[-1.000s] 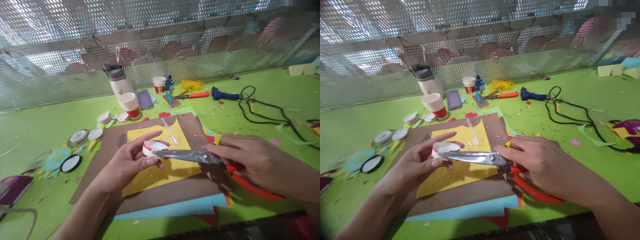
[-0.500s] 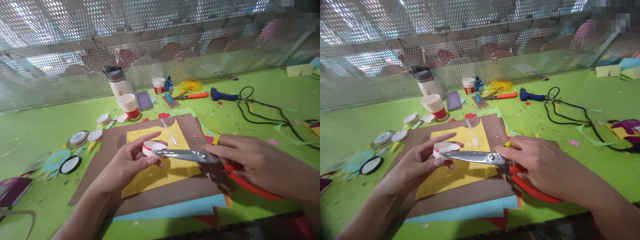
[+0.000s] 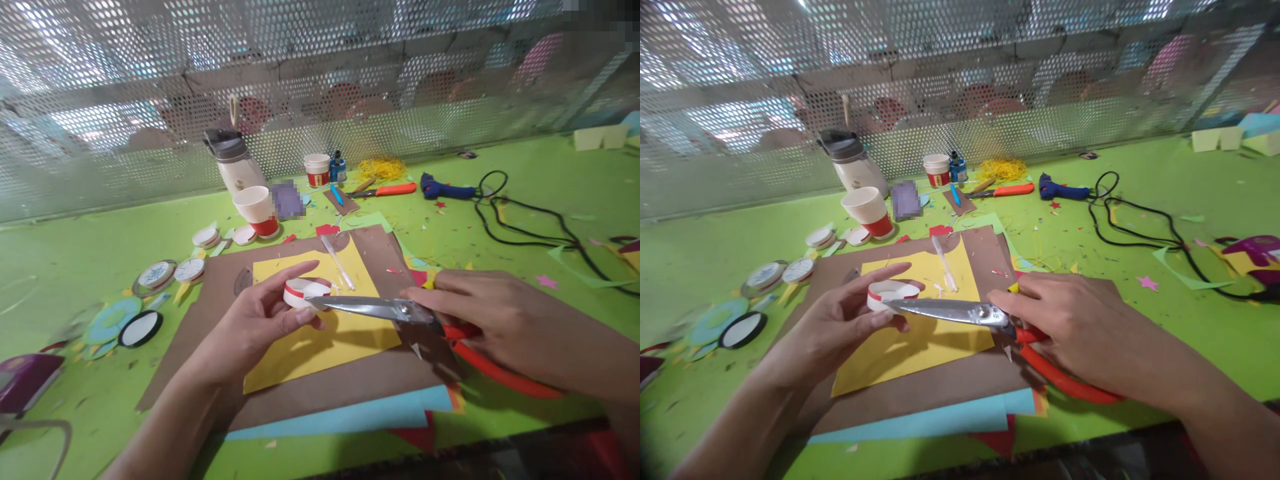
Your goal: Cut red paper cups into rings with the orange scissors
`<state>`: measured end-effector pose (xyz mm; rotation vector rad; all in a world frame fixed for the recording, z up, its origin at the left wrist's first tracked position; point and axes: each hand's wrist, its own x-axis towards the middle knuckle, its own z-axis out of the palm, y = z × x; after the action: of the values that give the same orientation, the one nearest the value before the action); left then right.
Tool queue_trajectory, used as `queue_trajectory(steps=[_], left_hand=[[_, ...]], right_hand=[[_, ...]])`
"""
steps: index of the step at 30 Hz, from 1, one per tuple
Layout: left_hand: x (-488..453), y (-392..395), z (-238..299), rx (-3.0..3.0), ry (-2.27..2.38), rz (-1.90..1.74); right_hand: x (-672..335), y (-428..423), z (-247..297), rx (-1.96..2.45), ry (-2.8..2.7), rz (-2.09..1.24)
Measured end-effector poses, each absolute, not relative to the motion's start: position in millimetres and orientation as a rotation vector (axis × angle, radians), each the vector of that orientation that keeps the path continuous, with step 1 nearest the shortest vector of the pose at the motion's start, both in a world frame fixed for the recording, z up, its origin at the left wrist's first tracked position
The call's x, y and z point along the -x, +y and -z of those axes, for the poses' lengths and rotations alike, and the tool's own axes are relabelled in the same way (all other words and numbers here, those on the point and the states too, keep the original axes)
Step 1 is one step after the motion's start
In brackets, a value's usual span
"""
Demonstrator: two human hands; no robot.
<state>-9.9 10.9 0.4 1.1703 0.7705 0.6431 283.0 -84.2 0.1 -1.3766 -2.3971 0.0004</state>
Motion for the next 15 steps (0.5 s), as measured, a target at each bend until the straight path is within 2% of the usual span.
queue_trajectory(steps=[6, 15], left_hand=[[11.3, 9.4, -2.1, -1.264, 0.837, -0.613], [13.2, 13.5, 3.2, -1.389, 0.995, -0.647]], right_hand=[[-284.2, -84.4, 3.9, 1.405, -2.509, -0.089], [-279.8, -81.4, 9.2, 1.414, -2.494, 0.017]])
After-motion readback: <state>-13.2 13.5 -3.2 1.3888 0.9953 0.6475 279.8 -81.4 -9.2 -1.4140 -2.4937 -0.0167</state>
